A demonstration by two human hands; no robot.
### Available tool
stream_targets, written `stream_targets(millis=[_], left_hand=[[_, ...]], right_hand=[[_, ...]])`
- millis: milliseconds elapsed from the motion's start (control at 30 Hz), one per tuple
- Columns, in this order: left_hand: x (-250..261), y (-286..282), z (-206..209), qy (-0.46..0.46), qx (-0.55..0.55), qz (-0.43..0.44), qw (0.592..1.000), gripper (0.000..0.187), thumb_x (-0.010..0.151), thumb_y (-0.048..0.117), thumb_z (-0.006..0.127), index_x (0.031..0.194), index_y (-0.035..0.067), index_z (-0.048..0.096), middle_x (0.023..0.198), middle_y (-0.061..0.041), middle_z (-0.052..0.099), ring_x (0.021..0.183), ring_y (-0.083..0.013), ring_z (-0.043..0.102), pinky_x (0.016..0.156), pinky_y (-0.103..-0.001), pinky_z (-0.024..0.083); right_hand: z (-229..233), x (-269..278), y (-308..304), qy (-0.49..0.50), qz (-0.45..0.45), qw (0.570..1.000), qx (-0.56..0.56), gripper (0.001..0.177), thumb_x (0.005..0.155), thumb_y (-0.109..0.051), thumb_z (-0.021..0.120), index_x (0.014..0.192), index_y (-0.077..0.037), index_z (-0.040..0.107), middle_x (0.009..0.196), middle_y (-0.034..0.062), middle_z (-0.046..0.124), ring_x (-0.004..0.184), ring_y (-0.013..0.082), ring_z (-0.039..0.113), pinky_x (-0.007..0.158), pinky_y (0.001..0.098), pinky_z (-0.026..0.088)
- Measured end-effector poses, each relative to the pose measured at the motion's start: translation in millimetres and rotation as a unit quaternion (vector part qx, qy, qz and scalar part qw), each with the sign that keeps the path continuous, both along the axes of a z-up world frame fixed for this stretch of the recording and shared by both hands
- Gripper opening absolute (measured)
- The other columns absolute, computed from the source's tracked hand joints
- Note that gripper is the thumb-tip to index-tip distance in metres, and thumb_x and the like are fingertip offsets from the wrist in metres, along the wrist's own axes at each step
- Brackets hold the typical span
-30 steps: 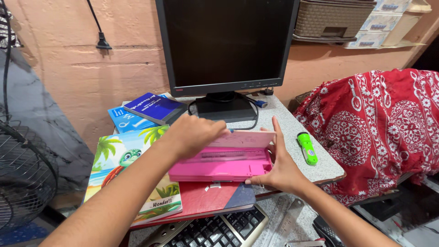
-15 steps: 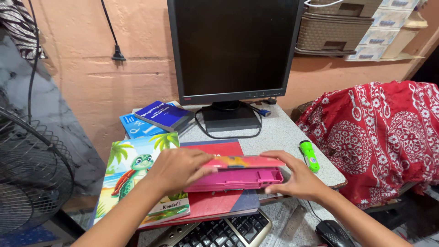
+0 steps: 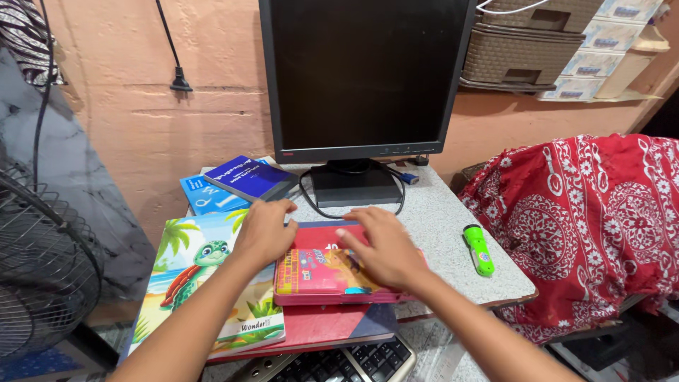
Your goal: The person organizes stationery items by placing pens, pencils, and a ruler into a pink pencil case and a clear pouch, then gathers several notebooks together on the desk.
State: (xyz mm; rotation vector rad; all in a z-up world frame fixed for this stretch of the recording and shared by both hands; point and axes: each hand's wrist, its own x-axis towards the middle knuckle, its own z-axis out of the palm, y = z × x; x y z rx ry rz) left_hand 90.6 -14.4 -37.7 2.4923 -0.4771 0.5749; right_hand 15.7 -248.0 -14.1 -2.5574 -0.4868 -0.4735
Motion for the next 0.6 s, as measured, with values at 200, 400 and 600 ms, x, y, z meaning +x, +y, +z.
stream_targets(millis=[200,400,600], left_hand=[[52.1,-12.7,-25.7,0.061,0.284,0.089,0.953,0.023,0.083,0.019,0.068,0.098,0.008,0.080,0.106,-0.013,0.074,0.109,-0.0306,0.062,0.099,-0.039,0.048],[68.8,-21.3,-37.8,0.092,0.301,0.142,0.939,0.018,0.084,0.014,0.069,0.096,0.013,0.082,0.106,-0.010,0.077,0.117,-0.0319,0.059,0.096,-0.037,0.050],[83.9,-23.1,-52.4,0.012,0.243,0.157,0.957,0.018,0.084,0.011,0.067,0.094,0.013,0.082,0.103,-0.011,0.078,0.111,-0.0314,0.062,0.093,-0.038,0.051]], right_hand=[[-21.9,-0.1,21.3,0.028,-0.091,0.991,-0.097,0.055,0.093,-0.051,0.051,0.128,-0.010,0.064,0.133,0.0125,0.062,0.135,0.0309,0.049,0.114,0.0562,0.029],[-15.9,-2.7,24.0,0.062,-0.113,0.986,-0.103,0.057,0.093,-0.054,0.048,0.132,-0.014,0.062,0.137,0.0086,0.061,0.139,0.0290,0.045,0.116,0.0588,0.024],[-13.1,-4.3,25.2,0.077,-0.119,0.985,-0.100,0.058,0.091,-0.053,0.049,0.133,-0.015,0.062,0.137,0.0076,0.060,0.138,0.0283,0.044,0.115,0.0587,0.025]])
